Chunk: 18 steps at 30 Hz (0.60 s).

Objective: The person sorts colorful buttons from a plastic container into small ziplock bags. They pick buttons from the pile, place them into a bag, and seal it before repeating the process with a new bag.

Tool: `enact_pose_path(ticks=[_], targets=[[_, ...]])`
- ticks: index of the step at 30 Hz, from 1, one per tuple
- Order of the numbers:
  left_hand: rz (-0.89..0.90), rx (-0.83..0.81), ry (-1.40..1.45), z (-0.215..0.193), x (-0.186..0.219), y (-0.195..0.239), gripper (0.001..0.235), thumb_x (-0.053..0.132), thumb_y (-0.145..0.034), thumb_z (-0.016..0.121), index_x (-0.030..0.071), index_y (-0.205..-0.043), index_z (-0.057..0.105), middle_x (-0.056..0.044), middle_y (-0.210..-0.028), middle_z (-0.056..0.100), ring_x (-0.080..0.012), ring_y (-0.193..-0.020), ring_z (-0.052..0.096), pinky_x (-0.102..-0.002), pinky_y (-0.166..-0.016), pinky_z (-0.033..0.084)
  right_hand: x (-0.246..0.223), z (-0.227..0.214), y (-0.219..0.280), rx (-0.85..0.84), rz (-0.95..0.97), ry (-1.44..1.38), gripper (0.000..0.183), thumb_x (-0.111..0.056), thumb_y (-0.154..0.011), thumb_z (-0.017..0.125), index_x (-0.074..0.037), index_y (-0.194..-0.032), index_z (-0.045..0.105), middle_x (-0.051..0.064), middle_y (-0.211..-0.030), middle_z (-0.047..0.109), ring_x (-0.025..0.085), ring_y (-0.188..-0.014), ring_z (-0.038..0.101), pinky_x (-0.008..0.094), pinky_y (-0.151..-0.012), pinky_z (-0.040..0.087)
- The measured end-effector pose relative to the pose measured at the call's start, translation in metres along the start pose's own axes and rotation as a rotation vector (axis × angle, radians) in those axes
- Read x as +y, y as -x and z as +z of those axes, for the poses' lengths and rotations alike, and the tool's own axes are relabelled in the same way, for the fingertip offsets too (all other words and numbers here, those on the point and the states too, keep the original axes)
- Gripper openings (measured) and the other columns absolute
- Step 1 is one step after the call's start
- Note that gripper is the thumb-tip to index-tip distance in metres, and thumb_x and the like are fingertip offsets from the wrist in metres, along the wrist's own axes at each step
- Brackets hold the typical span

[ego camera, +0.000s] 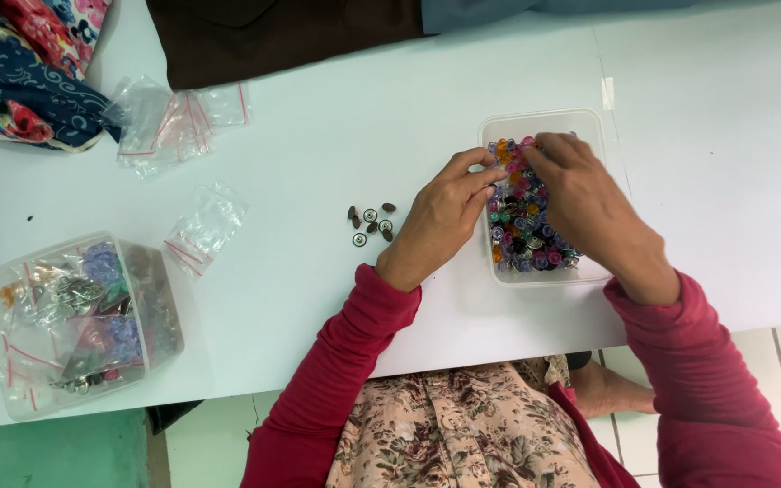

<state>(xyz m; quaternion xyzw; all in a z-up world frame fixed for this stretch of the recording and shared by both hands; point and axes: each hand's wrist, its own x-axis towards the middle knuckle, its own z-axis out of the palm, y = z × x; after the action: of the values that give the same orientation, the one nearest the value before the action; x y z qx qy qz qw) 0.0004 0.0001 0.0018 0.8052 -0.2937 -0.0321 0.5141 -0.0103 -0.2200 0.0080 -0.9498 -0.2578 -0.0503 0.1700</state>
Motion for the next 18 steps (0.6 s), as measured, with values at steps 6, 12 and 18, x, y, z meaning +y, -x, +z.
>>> enact_pose_path(ticks=[6, 12, 18], targets=[[0.016, 0.0, 0.021, -0.002, -0.004, 0.001, 0.028, 0.002, -0.104, 0.053, 0.001, -0.13, 0.065, -0.008, -0.135, 0.054, -0.0249, -0.121, 0.064, -0.037, -0.106, 0.055, -0.024, -0.004, 0.024, -0.19, -0.077, -0.099, 0.089, 0.028, -0.059, 0.053, 0.007, -0.146, 0.05, 0.022, -0.148, 0.05, 0.04, -0.136, 0.046, 0.047, -0.114, 0.041], [0.005, -0.021, 0.057, -0.005, -0.008, 0.002, 0.029, 0.005, -0.104, 0.058, 0.005, -0.132, 0.064, -0.007, -0.136, 0.055, -0.0219, -0.119, 0.065, -0.032, -0.096, 0.056, -0.018, -0.006, 0.065, -0.283, -0.035, -0.115, 0.067, 0.021, -0.081, 0.047, -0.007, -0.14, 0.06, 0.014, -0.146, 0.058, 0.036, -0.14, 0.049, 0.046, -0.119, 0.037], [-0.082, -0.056, 0.08, -0.008, -0.009, 0.002, 0.034, 0.01, -0.104, 0.061, 0.014, -0.138, 0.06, -0.003, -0.14, 0.056, -0.0139, -0.075, 0.055, -0.029, -0.076, 0.05, -0.032, -0.04, 0.072, -0.313, 0.012, -0.148, 0.06, 0.02, -0.081, 0.042, -0.007, -0.128, 0.068, 0.008, -0.132, 0.068, 0.028, -0.112, 0.064, 0.039, -0.099, 0.051]])
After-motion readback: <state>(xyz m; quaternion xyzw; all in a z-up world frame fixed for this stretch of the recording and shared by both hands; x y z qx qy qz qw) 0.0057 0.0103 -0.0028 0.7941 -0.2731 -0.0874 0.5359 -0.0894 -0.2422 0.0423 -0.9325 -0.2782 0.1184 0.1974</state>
